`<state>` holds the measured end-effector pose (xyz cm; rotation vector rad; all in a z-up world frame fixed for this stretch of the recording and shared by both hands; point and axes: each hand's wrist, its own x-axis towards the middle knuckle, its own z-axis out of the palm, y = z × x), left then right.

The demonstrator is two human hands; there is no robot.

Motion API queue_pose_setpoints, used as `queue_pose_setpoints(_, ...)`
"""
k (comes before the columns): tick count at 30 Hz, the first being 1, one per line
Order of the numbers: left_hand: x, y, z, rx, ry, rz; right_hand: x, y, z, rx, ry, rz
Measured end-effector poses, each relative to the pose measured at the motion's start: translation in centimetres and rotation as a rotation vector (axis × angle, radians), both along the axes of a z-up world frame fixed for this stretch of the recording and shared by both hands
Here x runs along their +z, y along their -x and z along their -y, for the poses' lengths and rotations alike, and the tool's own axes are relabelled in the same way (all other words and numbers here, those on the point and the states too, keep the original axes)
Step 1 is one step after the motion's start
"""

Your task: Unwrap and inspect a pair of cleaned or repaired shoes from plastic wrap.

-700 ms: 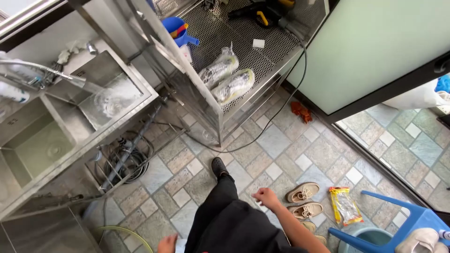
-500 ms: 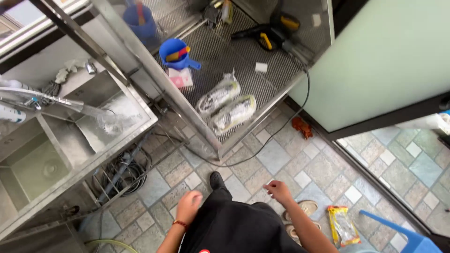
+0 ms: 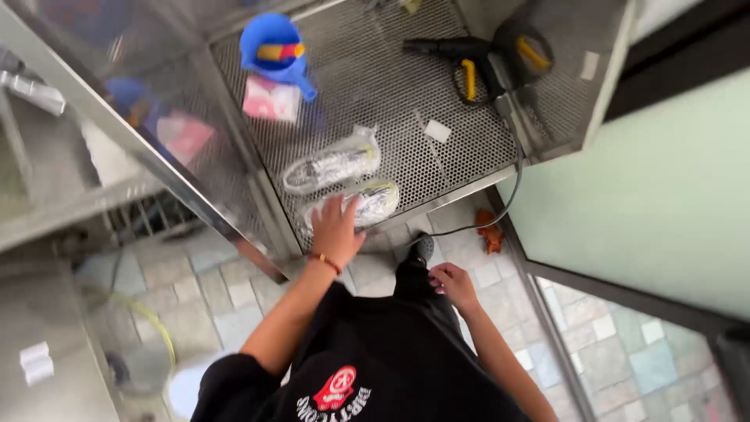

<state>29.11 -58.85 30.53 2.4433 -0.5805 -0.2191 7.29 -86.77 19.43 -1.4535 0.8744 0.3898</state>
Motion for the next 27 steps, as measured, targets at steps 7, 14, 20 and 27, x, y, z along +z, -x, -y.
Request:
queue_pose_setpoints(7, -4.0, -2.7, 0.5, 0.032, -0.541, -0.219, -3.2, -5.3, 13.8, 0.451, 0.151, 0.008)
queue_pose_setpoints(14, -5.4, -2.1, -0.1, 0.108, -0.608, -0.016, 3.2, -14.8, 10.9, 0.625, 0.186, 0.143)
queue_pose_setpoints(20, -3.8, -1.5, -0.2, 0.213, -0.512, -0.141, 2.2, -16.5, 5.8, 0.534, -0.053, 0.134)
queue_pose_setpoints(27, -6.1, -1.2, -2.1, 0.109, -0.441, 0.209, 1.9, -23.0, 0.7, 0.58, 0.188, 0.243)
